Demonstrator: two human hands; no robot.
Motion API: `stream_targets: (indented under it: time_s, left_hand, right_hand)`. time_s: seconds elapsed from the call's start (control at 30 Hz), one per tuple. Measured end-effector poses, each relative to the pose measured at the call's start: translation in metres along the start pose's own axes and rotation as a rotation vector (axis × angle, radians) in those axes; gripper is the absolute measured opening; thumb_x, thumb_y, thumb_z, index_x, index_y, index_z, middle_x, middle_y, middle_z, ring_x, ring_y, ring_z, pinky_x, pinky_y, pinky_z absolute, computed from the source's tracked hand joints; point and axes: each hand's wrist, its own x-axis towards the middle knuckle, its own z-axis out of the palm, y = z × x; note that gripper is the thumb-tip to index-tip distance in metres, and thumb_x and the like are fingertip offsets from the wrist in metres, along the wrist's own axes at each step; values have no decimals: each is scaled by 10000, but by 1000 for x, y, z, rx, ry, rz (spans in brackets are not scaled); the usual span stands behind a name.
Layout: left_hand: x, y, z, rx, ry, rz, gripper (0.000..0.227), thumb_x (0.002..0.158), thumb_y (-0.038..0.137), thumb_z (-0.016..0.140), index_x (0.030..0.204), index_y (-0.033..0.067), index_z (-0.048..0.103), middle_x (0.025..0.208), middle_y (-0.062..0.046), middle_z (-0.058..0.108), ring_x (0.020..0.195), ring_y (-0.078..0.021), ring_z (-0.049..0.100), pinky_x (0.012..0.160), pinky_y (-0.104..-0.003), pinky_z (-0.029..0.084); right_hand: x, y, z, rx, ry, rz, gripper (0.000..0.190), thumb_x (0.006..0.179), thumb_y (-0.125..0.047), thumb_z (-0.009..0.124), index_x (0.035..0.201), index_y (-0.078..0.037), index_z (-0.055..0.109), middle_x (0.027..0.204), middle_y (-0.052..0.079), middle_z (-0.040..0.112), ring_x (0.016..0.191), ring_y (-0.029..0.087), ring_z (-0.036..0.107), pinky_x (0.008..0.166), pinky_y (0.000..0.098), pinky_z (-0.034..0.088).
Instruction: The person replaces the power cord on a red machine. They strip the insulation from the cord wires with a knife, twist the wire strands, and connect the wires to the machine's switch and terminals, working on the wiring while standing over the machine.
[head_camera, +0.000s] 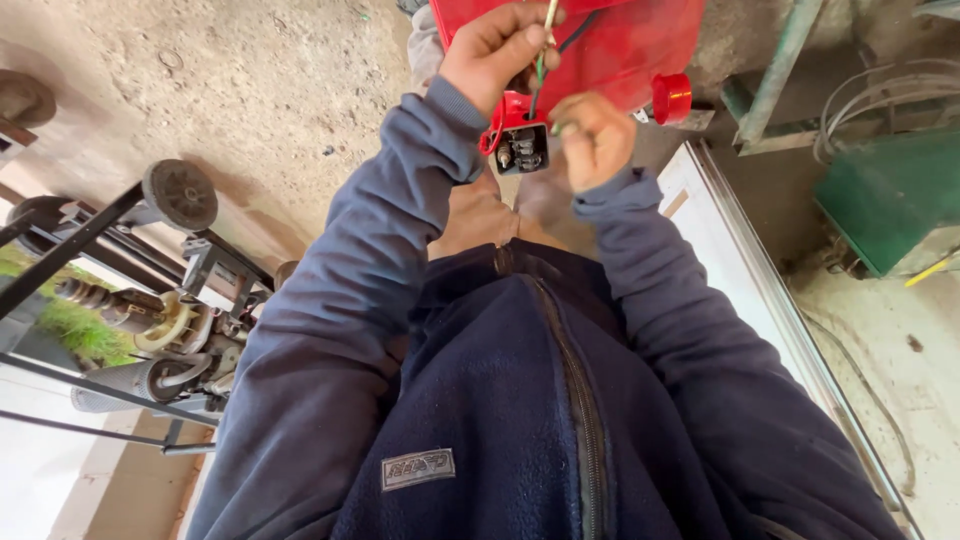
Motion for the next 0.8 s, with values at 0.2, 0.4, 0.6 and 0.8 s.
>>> stream_targets:
  time_s: [0.2,0.4,0.6,0.8]
  left_hand:
    - [-25,6,-15,25,51,12,330,1117,225,547,1401,72,619,1128,-18,754,934,-75,678,818,-245,556]
    - [-47,39,-29,24,98,65,356,1109,206,575,1436,64,577,1146,-46,746,987,-105,671,866,-278,552]
    - [-50,13,-55,328,256,272,236,1090,131,644,1290,9,622,1137,-34,734,1054,-146,693,937,-329,576]
    - [-62,-35,-73,410,228,62,294,1028,123,687,1293,-4,669,1000,-31,712,876,-109,640,812,-287,559]
  right_hand:
    - [35,12,15,-26,-13,238,113,950,-86,638,1014,-14,700,897,170,701,771,276,694,715,382,545]
    - [55,4,73,-51,-237,144,278,899,-140,764,1134,2,716,974,175,743,855,313,715,747,388,557]
    - [58,3,86,90,-196,374,238,926,-149,784,1098,4,724,985,144,772,892,237,748,811,354,578]
    - [58,4,90,100,-60,334,181,892,-91,758,1059,-23,740,954,134,769,893,238,761,802,349,591]
